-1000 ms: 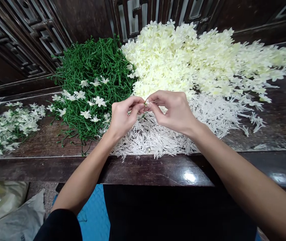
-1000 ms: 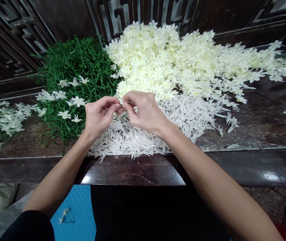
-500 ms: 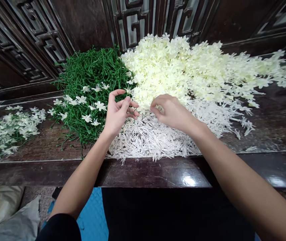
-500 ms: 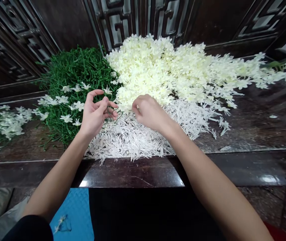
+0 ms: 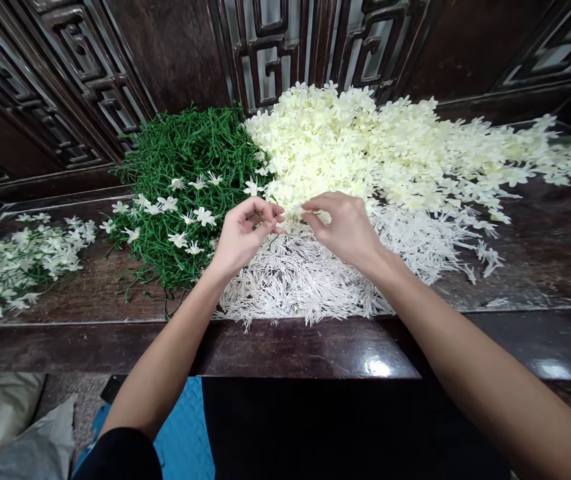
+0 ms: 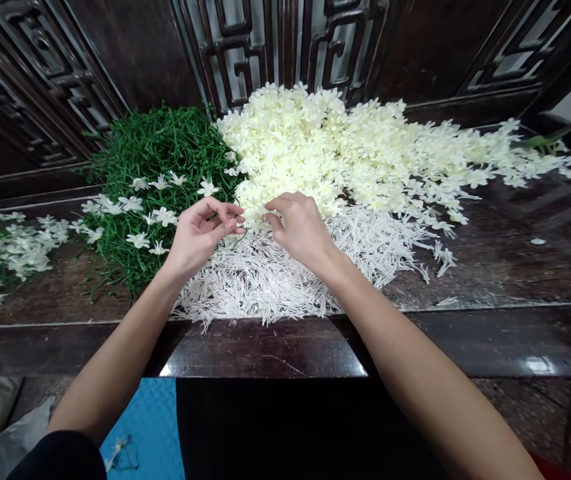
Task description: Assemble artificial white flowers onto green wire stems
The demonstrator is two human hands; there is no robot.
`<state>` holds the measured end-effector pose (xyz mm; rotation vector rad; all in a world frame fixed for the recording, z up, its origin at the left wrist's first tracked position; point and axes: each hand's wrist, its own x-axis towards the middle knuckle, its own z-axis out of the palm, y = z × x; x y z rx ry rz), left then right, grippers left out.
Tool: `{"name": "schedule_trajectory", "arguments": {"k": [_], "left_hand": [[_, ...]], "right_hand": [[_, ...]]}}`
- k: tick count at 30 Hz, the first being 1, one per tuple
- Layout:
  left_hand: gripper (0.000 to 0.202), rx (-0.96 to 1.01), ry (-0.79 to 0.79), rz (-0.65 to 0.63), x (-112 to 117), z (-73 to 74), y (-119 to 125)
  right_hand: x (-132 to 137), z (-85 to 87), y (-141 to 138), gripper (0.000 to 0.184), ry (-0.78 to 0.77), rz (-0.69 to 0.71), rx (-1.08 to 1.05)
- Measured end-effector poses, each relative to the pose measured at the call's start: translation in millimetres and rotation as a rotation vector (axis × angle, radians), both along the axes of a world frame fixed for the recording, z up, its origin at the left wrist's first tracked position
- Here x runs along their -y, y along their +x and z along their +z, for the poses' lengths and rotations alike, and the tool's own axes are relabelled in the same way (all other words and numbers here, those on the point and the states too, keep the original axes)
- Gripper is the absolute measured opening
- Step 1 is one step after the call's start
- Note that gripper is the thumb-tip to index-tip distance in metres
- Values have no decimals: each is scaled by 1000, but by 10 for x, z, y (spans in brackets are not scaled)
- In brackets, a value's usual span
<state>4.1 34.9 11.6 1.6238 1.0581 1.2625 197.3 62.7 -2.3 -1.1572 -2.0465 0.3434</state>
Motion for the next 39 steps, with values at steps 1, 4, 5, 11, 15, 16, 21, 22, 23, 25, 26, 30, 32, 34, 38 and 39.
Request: {"name": "schedule_trajectory", "arguments": {"k": [1,4,5,11,15,16,21,22,23,25,26,30,32,34,38,39], "left_hand": [[13,-30,2,1,3,1,2],[11,-103,-3,39,10,3,21],[11,-121,-3,58,12,4,31],[18,-149,34,117,18,-5,66],[13,-182,74,93,22,-15,59],[11,-190,72,75,25,-14,60],[13,-137,43,37,44,0,71],[13,-134,47,43,45,0,71],[12,-139,52,49,45,0,71],[8,-156,62,67,42,1,67],[6,-160,71,84,40,3,64],[3,-128,100,186,36,25,54],[4,-104,105,211,37,40,51],[4,-92,109,210,38,51,49],[5,-107,116,199,30,53,40],[5,-108,114,195,26,49,36]], "right_hand": [[2,20,2,18,5,-19,-49],[12,83,5,12,-54,-50,-165],[16,104,4,11,-92,-45,-198],[62,195,-2,12,-249,103,-312],[102,208,-1,9,-328,260,-291],[110,207,1,8,-334,284,-278],[118,210,5,9,-325,345,-316],[114,212,5,10,-325,358,-347],[110,214,4,12,-326,363,-375],[99,218,4,16,-321,352,-422],[92,219,6,18,-316,337,-437],[56,229,34,15,-264,131,-465],[35,235,60,14,-190,-23,-418],[21,231,86,14,-116,-89,-295],[36,163,85,6,-220,158,-16],[47,132,71,8,-240,234,46]]}}
